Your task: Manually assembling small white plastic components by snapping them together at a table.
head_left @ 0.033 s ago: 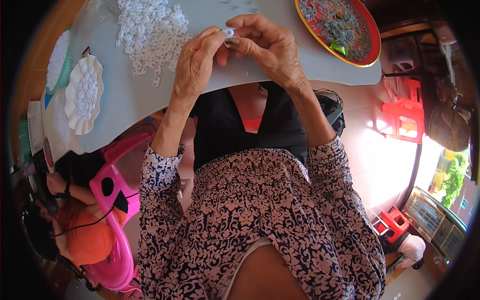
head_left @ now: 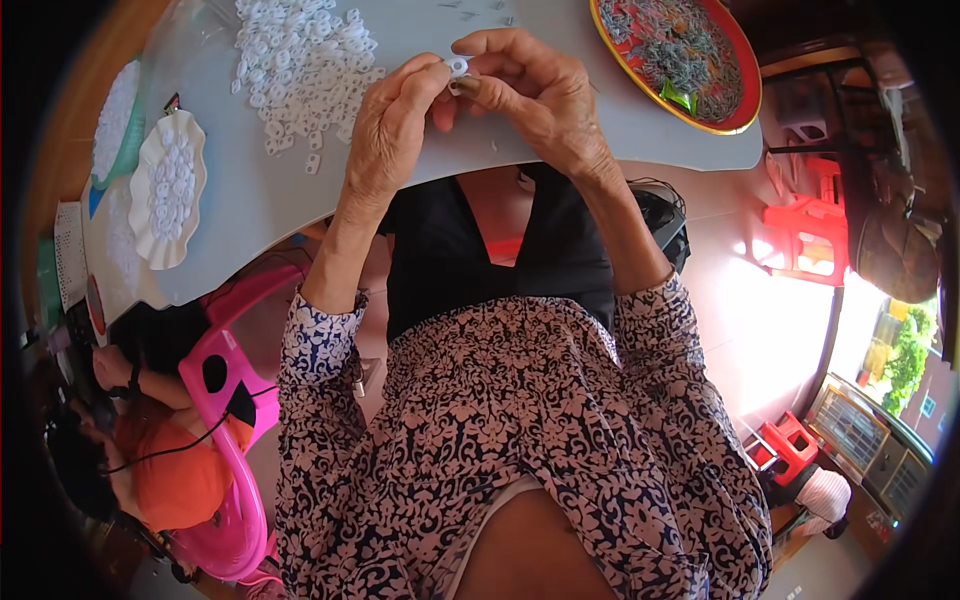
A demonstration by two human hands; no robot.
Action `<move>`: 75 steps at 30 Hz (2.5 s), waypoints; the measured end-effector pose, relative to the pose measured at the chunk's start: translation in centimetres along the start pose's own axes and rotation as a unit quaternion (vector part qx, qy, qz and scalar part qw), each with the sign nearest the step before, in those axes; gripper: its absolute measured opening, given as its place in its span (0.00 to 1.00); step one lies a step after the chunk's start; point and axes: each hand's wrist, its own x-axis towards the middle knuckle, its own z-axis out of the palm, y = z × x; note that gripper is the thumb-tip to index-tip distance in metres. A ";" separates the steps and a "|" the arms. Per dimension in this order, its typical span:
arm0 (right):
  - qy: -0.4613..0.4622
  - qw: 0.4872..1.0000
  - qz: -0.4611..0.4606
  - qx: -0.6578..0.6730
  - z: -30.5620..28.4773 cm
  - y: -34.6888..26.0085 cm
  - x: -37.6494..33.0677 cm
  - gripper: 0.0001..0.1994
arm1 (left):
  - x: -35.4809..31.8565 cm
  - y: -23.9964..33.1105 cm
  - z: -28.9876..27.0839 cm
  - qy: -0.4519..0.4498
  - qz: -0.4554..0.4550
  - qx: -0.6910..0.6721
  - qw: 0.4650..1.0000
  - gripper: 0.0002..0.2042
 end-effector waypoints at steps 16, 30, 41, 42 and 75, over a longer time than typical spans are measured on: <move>0.020 0.999 0.036 -0.024 -0.2 -0.1 0.0 0.12 | 0.1 0.6 -0.1 0.002 0.025 0.051 0.998 0.15; 0.014 0.994 -0.041 -0.101 0.5 0.6 -0.2 0.14 | 0.0 0.4 -0.2 -0.024 -0.010 0.007 1.000 0.17; 0.025 0.964 -0.093 -0.248 0.7 0.2 -0.4 0.10 | -0.4 0.7 0.0 -0.029 0.025 0.052 0.998 0.17; 0.027 0.966 -0.106 -0.233 0.7 0.4 -0.3 0.10 | -0.4 0.6 0.0 -0.030 0.023 0.049 0.998 0.17; 0.007 0.967 -0.119 -0.225 0.9 -0.2 -0.5 0.06 | -0.7 -0.6 0.4 -0.023 -0.007 -0.060 0.998 0.17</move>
